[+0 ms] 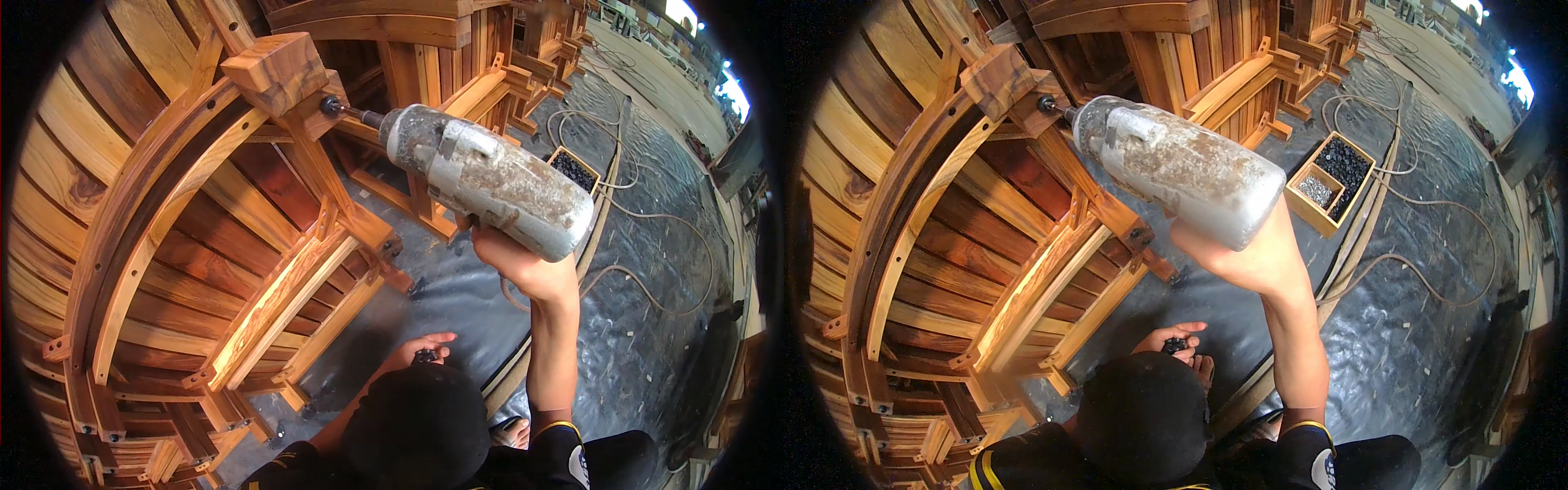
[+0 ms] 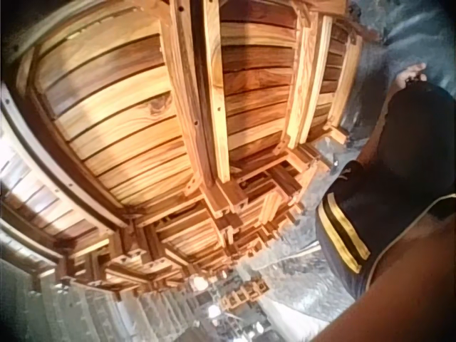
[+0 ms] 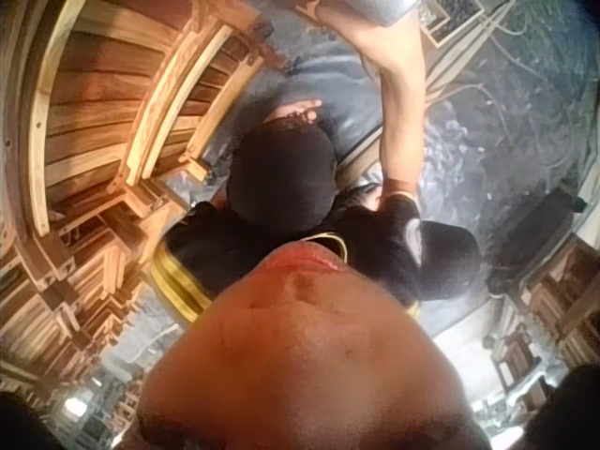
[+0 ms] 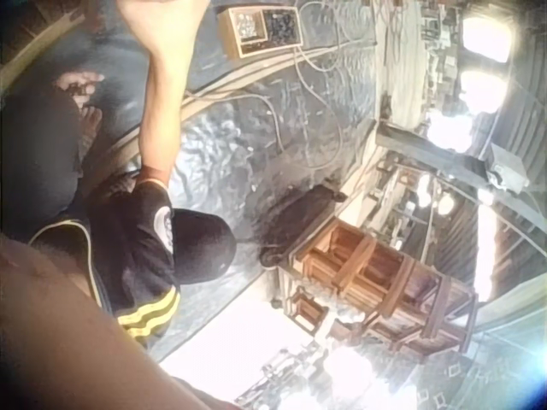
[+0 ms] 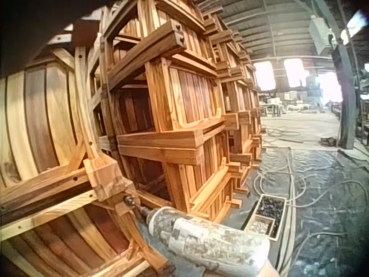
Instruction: Assembling wooden chair frames by drilling screws into the joints using a pneumatic impact driver.
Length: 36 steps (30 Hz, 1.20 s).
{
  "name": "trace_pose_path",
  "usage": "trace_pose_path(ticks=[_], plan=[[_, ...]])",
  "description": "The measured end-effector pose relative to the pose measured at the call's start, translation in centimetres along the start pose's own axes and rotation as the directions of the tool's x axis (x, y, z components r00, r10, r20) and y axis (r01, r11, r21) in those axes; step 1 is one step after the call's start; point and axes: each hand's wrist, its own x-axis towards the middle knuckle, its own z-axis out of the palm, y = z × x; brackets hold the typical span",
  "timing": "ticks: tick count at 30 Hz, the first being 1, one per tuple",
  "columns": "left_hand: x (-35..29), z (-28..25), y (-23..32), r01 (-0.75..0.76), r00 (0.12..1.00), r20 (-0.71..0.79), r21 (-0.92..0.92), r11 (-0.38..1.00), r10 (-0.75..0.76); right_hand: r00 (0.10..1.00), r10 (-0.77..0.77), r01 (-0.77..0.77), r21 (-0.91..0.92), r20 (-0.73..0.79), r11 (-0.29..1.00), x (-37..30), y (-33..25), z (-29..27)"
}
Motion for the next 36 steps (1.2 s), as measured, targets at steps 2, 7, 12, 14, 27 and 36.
trace_pose_path(ticks=[2, 7, 12, 14, 27, 36], plan=[[0.2, -0.9, -0.2, -0.024, 0.999, 0.031, 0.017, 1.0, 0.023, 1.0, -0.027, 0.027, -0.007, -0.004, 1.0, 0.2, 0.0, 0.1], [0.9, -1.4, -1.1, -0.098, 0.995, -0.016, 0.003, 0.995, 0.098, 0.999, -0.043, 0.043, -0.023, 0.001, 0.999, 0.4, -0.4, 0.0], [2.0, -3.4, -0.5, -0.096, 0.995, 0.048, 0.121, 0.988, 0.091, 1.0, -0.015, 0.017, 0.055, -0.027, 0.998, 0.2, 0.1, 0.5], [1.6, -2.0, -1.1, -0.219, 0.975, 0.04, 0.361, 0.906, 0.22, 0.999, -0.031, 0.032, 0.037, -0.021, 0.999, 0.4, 0.2, 0.3], [1.1, -4.0, -1.5, -0.313, 0.949, 0.114, 0.454, 0.834, 0.294, 0.996, -0.095, 0.094, -0.066, -0.002, 0.993, 0.2, -0.1, 0.2], [0.7, -4.4, -0.7, -0.391, 0.915, 0.208, 0.67, 0.631, 0.345, 0.998, -0.058, 0.058, -0.015, -0.007, 0.998, -0.4, 0.5, 0.3]])
